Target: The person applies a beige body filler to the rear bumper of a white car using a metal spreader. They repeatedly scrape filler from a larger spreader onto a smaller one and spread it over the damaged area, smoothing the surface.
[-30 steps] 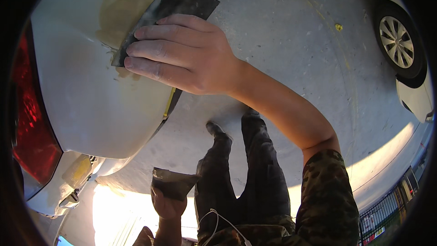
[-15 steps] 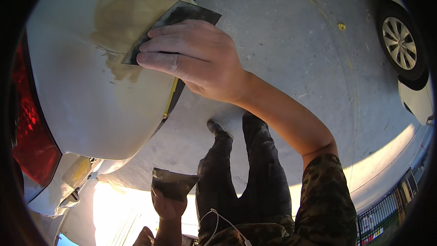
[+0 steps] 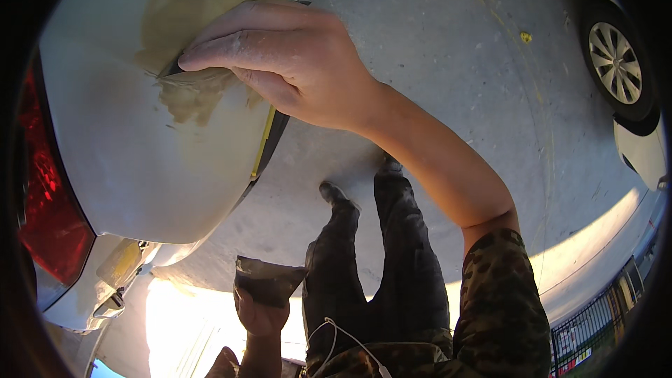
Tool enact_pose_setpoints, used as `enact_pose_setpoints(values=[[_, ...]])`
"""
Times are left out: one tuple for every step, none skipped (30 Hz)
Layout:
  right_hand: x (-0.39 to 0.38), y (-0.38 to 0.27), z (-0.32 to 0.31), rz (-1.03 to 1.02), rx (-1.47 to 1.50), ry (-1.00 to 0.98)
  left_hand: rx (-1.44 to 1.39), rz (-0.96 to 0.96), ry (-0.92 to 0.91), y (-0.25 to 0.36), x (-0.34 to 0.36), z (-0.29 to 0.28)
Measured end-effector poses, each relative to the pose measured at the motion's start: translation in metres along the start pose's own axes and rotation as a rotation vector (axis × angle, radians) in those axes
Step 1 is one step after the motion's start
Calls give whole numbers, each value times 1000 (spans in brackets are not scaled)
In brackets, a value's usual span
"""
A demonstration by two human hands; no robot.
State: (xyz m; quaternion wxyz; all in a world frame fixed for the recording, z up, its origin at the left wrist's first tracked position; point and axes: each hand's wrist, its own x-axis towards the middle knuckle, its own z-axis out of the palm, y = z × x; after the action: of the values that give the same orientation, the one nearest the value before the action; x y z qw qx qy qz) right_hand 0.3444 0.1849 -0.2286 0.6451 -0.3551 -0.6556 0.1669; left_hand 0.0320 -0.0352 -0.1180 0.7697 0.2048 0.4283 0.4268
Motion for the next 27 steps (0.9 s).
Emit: enact_pose_setpoints(values=[[-2,2,-1,71,-3,-88,3,-1,-4,0,0,0],[-8,0,-1,109,67,-96,5,0,-9,1,-1,1],[-15,-3,0,115,44,-38,8,3,-13,2,-1,3],[-22,-6,-5,139,14,-54,-12,5,-12,4,-1,5],[-31,-11,-10,161,-17,-57,-33,7,-11,7,-1,7],[-40,-20,-9,303,12,-13,-45,18,-11,9,-1,11],[-49,-31,-11,453,45,56,-90,5,-21,12,0,14],[-56,-43,-14,605,85,134,-121,-3,-29,15,0,19],[-62,-55,-17,769,134,224,-133,-3,-50,20,0,24],[-65,-68,-19,932,184,321,-131,-2,-89,24,0,30],[-65,-78,-19,1001,253,414,-141,0,-104,30,2,34],[-64,-90,-17,1075,325,509,-131,6,-121,36,1,40],[-62,-103,-14,1162,405,609,-113,8,-111,44,-2,46],[-58,-112,-6,1228,495,745,-27,5,-183,52,1,49],[-55,-123,1,1230,564,754,-15,3,-179,61,0,53],[-51,-132,9,1252,620,776,-2,4,-186,68,3,53],[-46,-138,17,1294,669,808,17,13,-200,75,7,54],[-42,-141,27,1263,645,779,54,3,-248,83,12,50],[-37,-142,34,1252,561,759,74,0,-289,89,16,47],[-32,-140,41,1255,471,738,87,3,-318,93,22,43],[-26,-139,48,1231,387,714,109,7,-320,98,28,37],[-20,-135,55,1244,293,736,86,-24,-354,102,33,31],[-15,-133,63,1237,243,736,72,-54,-363,106,38,24],[-8,-130,70,1227,188,744,64,-83,-391,112,44,17],[-2,-129,77,1211,125,763,54,-113,-430,118,53,10],[3,-132,84,1219,64,740,45,-135,-469,126,59,3],[8,-136,92,1200,-15,729,27,-152,-496,133,62,-2]])
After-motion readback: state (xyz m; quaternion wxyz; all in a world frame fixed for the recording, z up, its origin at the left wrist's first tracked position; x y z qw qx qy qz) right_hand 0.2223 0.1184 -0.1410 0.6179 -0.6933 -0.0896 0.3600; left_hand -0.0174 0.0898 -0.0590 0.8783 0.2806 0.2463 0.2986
